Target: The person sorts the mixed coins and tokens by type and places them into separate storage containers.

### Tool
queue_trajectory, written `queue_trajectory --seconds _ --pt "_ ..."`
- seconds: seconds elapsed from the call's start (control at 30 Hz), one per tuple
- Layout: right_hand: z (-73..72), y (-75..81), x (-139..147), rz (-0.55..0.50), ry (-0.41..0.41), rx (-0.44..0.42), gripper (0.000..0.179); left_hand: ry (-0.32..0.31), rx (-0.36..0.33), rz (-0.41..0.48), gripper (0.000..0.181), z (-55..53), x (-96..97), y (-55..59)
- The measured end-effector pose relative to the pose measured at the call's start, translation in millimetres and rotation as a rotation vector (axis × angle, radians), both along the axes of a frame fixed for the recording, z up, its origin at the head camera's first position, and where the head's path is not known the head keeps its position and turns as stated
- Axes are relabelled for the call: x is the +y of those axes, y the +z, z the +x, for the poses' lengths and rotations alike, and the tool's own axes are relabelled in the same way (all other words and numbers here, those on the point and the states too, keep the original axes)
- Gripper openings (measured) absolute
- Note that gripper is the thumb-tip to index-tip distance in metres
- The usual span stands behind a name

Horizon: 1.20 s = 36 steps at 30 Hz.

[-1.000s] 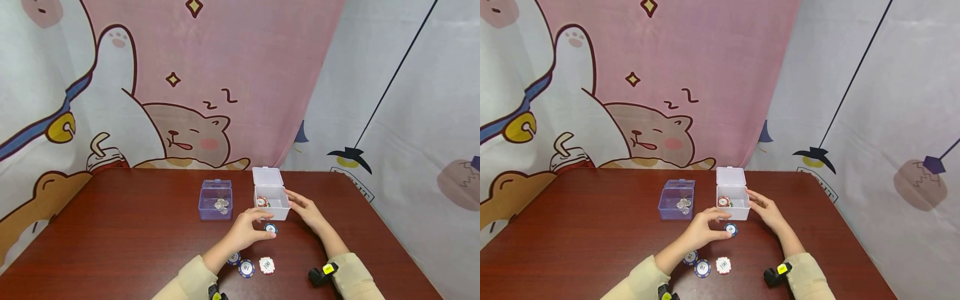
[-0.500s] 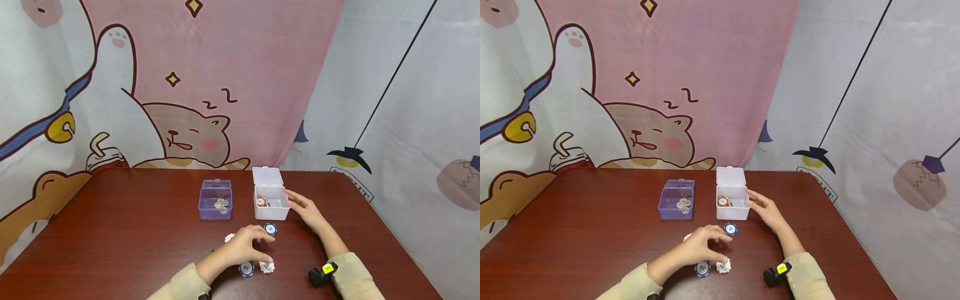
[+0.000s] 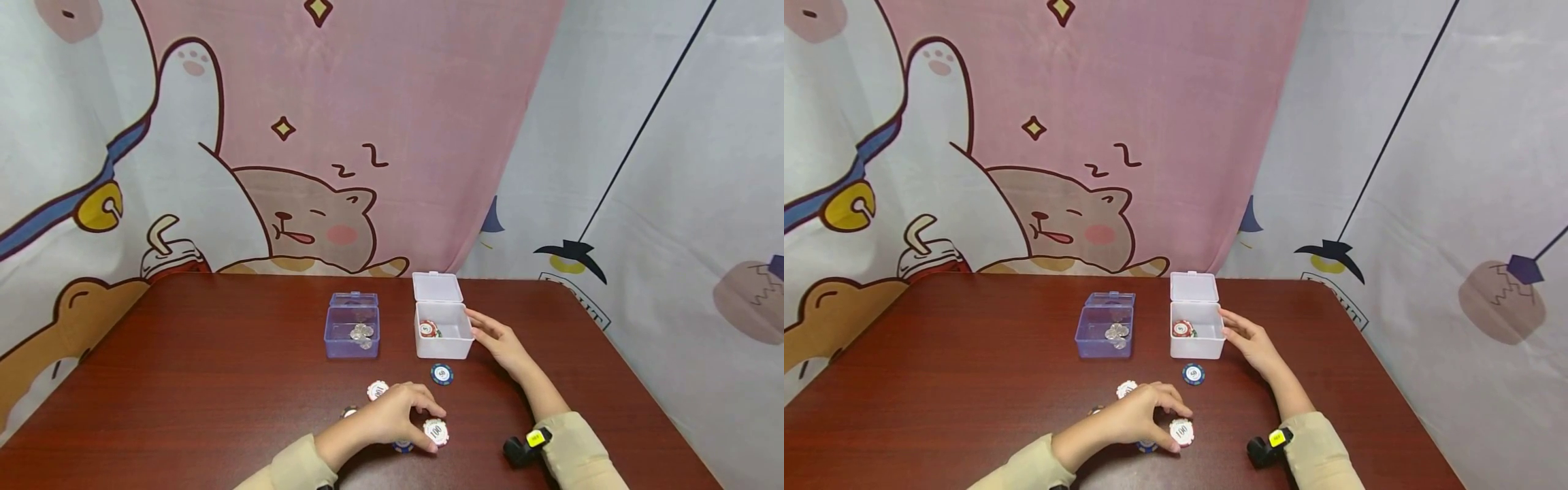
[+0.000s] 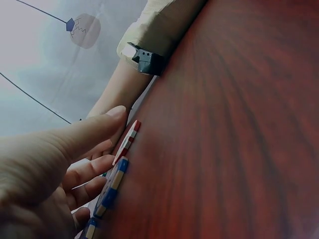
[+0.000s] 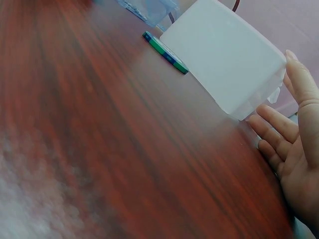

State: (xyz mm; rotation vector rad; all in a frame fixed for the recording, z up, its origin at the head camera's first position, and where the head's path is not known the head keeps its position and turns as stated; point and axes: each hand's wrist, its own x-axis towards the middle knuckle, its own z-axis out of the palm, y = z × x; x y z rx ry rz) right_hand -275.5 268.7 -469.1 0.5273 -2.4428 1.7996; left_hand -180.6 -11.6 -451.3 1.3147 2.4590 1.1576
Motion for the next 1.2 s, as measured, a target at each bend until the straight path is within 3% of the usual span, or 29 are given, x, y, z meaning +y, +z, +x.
queue_trajectory --seconds 0.4,0.77,1.2 --pt "0.2 -0.4 1.4 -0.007 0.014 0.007 0.045 -0.018 0.093 -0.085 0.046 1.8 1.2 -0.1" --pt "0.9 0.5 0.8 -0.003 0.018 0.009 0.045 0.012 0.087 -0.127 0.038 2.6 2.0 2.1" --pt "1.8 1.3 0.4 0.007 0.011 0.015 0.045 0.015 0.109 -0.093 0.031 4.7 2.1 0.4"
